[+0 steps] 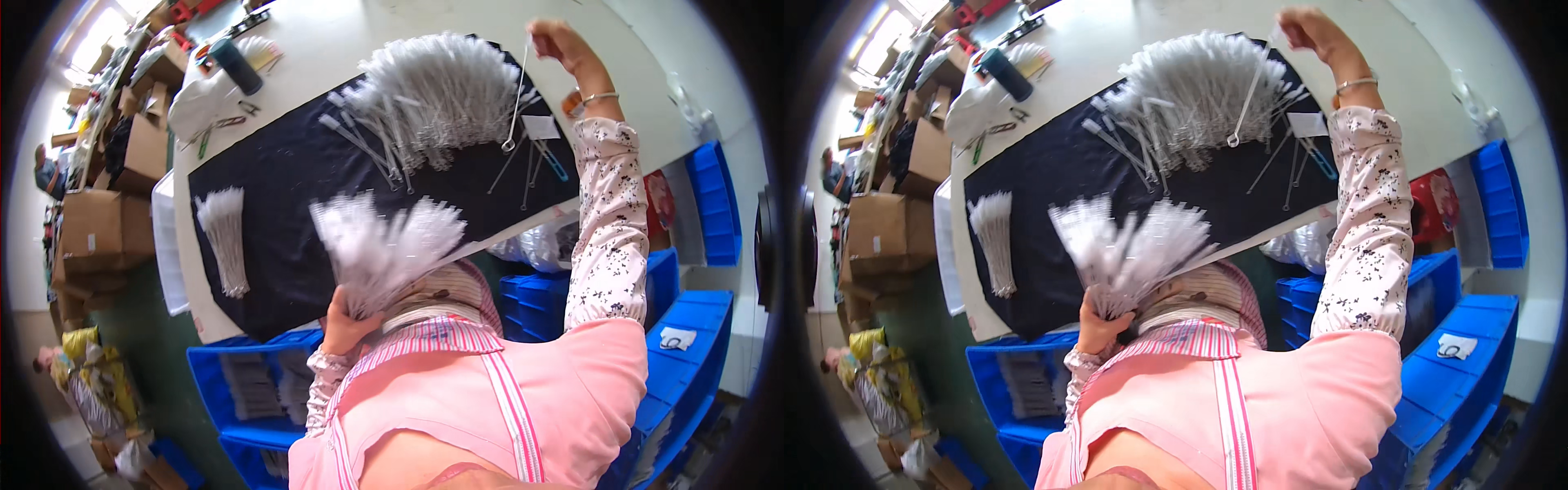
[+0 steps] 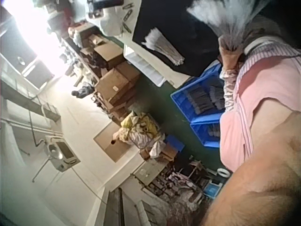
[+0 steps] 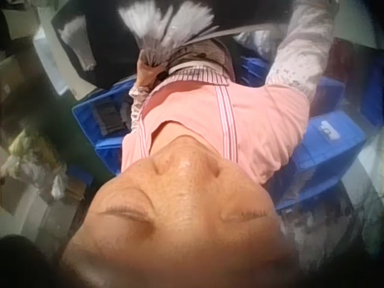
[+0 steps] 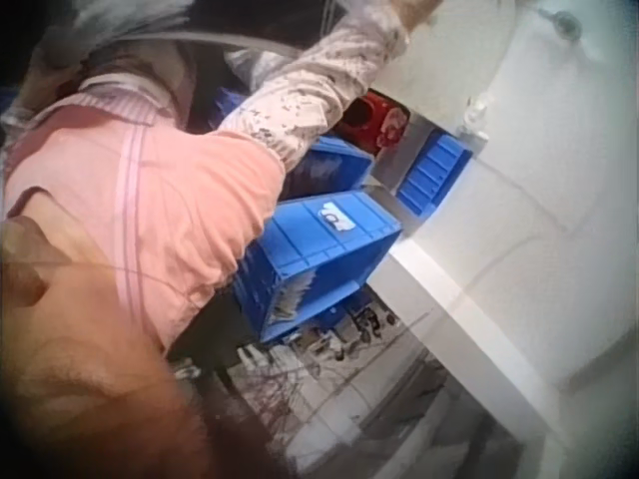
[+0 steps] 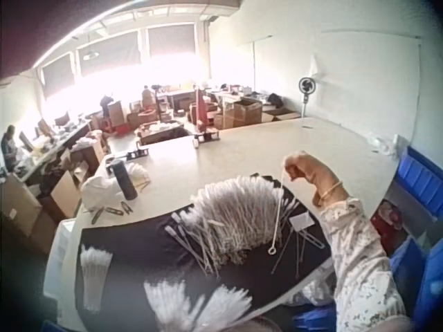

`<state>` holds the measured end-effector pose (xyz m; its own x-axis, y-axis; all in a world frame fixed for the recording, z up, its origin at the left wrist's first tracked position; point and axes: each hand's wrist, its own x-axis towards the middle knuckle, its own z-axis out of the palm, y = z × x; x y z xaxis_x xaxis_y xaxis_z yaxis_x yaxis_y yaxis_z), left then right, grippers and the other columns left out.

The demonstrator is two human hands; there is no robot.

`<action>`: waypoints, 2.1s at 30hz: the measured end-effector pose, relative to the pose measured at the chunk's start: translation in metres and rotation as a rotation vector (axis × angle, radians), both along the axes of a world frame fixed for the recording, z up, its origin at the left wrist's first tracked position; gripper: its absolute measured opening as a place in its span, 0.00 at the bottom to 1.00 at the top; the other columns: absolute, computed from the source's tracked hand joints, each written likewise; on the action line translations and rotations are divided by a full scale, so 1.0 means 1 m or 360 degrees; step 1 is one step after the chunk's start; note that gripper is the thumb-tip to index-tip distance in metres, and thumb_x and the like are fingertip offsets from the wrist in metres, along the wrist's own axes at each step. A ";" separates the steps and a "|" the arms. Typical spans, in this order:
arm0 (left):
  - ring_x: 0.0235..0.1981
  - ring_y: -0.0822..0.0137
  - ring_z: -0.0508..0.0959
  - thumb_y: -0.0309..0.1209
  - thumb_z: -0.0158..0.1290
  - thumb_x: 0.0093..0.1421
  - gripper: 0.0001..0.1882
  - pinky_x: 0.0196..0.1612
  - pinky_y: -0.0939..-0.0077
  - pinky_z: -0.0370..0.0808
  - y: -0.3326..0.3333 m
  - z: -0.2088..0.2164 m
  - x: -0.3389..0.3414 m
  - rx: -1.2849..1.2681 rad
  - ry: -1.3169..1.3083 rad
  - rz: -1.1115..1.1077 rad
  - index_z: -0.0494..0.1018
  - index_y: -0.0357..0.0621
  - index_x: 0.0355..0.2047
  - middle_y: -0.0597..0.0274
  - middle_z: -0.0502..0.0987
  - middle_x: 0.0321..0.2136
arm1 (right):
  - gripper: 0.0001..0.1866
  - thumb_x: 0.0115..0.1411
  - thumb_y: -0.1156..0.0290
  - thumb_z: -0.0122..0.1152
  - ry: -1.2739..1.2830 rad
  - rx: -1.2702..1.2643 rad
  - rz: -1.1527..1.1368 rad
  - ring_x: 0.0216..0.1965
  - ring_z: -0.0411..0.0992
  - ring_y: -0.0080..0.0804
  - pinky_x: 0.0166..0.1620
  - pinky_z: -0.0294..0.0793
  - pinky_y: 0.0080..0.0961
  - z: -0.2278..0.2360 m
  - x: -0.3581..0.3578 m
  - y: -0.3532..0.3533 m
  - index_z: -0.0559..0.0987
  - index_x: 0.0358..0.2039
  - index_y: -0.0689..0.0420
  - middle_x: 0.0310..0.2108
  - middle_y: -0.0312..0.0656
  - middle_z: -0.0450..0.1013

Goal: The person gathers bundles of long, thin wire brushes from a table and aligns them by hand. They repeatedly pick up a bundle, straighten the bristles, and place the bundle into a blue plastic bin. The process is repeated continuously throughout the clip.

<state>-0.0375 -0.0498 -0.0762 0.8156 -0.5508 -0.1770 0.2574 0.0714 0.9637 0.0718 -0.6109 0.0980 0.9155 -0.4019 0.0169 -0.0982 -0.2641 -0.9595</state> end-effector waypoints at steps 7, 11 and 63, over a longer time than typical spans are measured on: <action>0.24 0.70 0.76 0.10 0.56 0.44 0.29 0.21 0.81 0.71 -0.006 0.000 0.018 -0.0259 0.0313 0.0102 0.62 0.42 0.47 0.53 0.76 0.35 | 0.13 0.49 0.68 0.50 0.0662 -0.0739 -0.0286 0.08 0.61 0.25 0.15 0.62 0.25 -0.127 -0.089 -0.100 0.73 0.13 0.59 0.10 0.39 0.67; 0.17 0.73 0.71 0.11 0.55 0.45 0.30 0.15 0.85 0.63 -0.013 0.017 0.024 -0.0432 0.0339 0.0232 0.61 0.45 0.49 0.51 0.76 0.33 | 0.13 0.56 0.65 0.52 0.0455 -0.1625 -0.0662 0.17 0.72 0.30 0.22 0.71 0.27 -0.180 -0.088 -0.093 0.80 0.28 0.61 0.21 0.45 0.76; 0.25 0.73 0.75 0.16 0.57 0.50 0.22 0.25 0.81 0.72 -0.002 0.006 0.040 -0.0428 0.0436 0.0807 0.68 0.38 0.46 0.61 0.75 0.29 | 0.14 0.66 0.65 0.49 -0.0351 0.1013 0.0351 0.27 0.61 0.11 0.30 0.60 0.12 -0.140 -0.027 0.446 0.74 0.44 0.62 0.27 0.28 0.68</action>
<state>0.0024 -0.0517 -0.0702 0.9316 -0.1622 -0.3253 0.3626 0.4792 0.7993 0.0447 -0.1648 -0.0421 0.9791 -0.2006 0.0347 0.1072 0.3631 -0.9255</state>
